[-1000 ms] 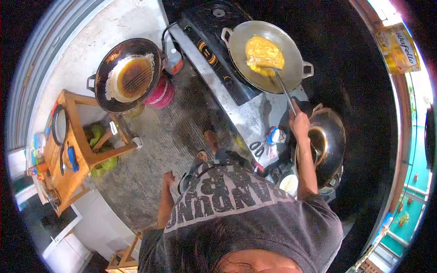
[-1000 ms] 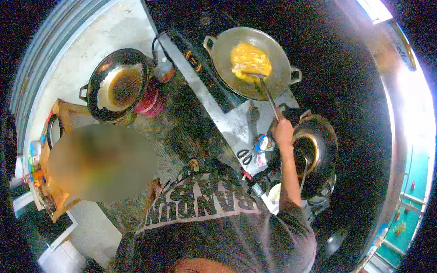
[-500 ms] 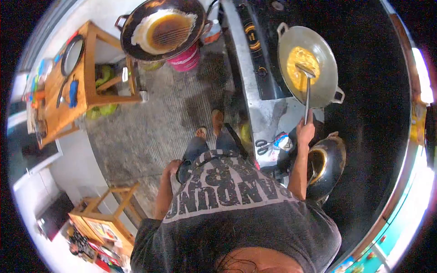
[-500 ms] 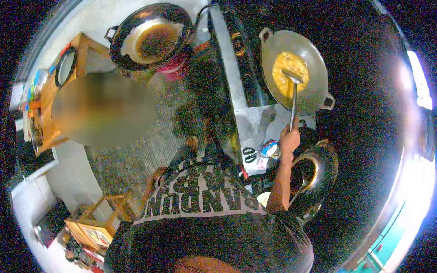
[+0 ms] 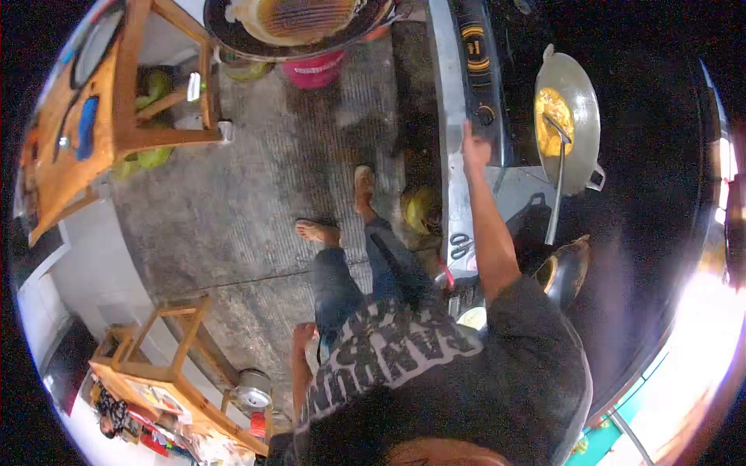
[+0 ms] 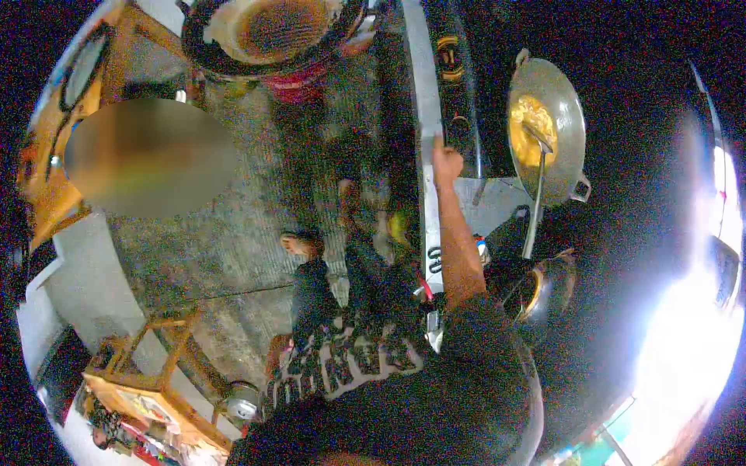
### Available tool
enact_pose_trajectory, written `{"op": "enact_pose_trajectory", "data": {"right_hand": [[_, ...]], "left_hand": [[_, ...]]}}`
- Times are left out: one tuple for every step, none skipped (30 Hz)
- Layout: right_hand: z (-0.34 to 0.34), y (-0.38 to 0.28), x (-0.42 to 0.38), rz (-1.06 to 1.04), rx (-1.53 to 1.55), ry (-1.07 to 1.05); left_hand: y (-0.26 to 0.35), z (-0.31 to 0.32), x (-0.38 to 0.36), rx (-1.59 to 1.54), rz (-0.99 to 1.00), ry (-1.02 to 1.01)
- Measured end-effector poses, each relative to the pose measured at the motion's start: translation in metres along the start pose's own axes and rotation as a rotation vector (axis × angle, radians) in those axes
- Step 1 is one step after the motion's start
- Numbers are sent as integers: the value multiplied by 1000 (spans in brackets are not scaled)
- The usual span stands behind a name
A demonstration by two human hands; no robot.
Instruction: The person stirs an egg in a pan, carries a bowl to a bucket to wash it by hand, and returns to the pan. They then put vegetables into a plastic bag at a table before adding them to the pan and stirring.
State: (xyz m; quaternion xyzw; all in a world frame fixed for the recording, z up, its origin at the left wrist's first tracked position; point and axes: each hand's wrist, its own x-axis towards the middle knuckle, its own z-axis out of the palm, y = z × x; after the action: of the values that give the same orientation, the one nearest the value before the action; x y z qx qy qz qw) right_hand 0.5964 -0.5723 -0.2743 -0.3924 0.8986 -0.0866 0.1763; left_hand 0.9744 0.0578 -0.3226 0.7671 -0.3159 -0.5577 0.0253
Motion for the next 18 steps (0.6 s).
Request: {"op": "enact_pose_trajectory", "data": {"right_hand": [[2,-12,-2,1,132,59],[2,-27,-4,0,263,119],[14,-30,15,155,146,185],[39,-12,53,239,81,262],[41,-13,61,208,38,295],[39,-10,69,175,-5,321],[40,-8,71,142,-50,345],[44,-10,74,161,20,408],[47,-9,78,177,95,469],[46,-8,77,115,28,509],[45,-14,79,171,33,524],[54,10,105,16,20,580],[68,41,134,-139,13,627],[60,25,112,-30,-50,674],[61,35,119,-7,41,566],[57,44,123,17,131,456],[59,35,110,-22,143,410],[61,30,81,-119,107,385]], "left_hand": [[-11,5,-5,-26,-5,20],[-10,-8,-9,-193,-59,-38],[-9,-21,-15,-357,-123,-87],[-14,-26,-12,-523,-189,-142],[-51,-14,-9,-618,-166,-118],[-52,-17,-8,-513,-200,-109],[-63,-3,-8,-675,-374,41],[-78,1,-11,-762,-295,100],[-97,0,-7,-982,-336,1],[-115,-1,-3,-1188,-402,-93],[-101,-16,1,-1191,-429,-98],[-79,-27,0,-1086,-417,-29],[-45,-31,-3,-977,-405,46],[-31,-32,-3,-867,-394,111],[-33,-28,2,-836,-377,82],[-35,-27,4,-806,-358,54],[-42,-25,5,-778,-335,34],[-74,4,7,-771,-344,28]]}}
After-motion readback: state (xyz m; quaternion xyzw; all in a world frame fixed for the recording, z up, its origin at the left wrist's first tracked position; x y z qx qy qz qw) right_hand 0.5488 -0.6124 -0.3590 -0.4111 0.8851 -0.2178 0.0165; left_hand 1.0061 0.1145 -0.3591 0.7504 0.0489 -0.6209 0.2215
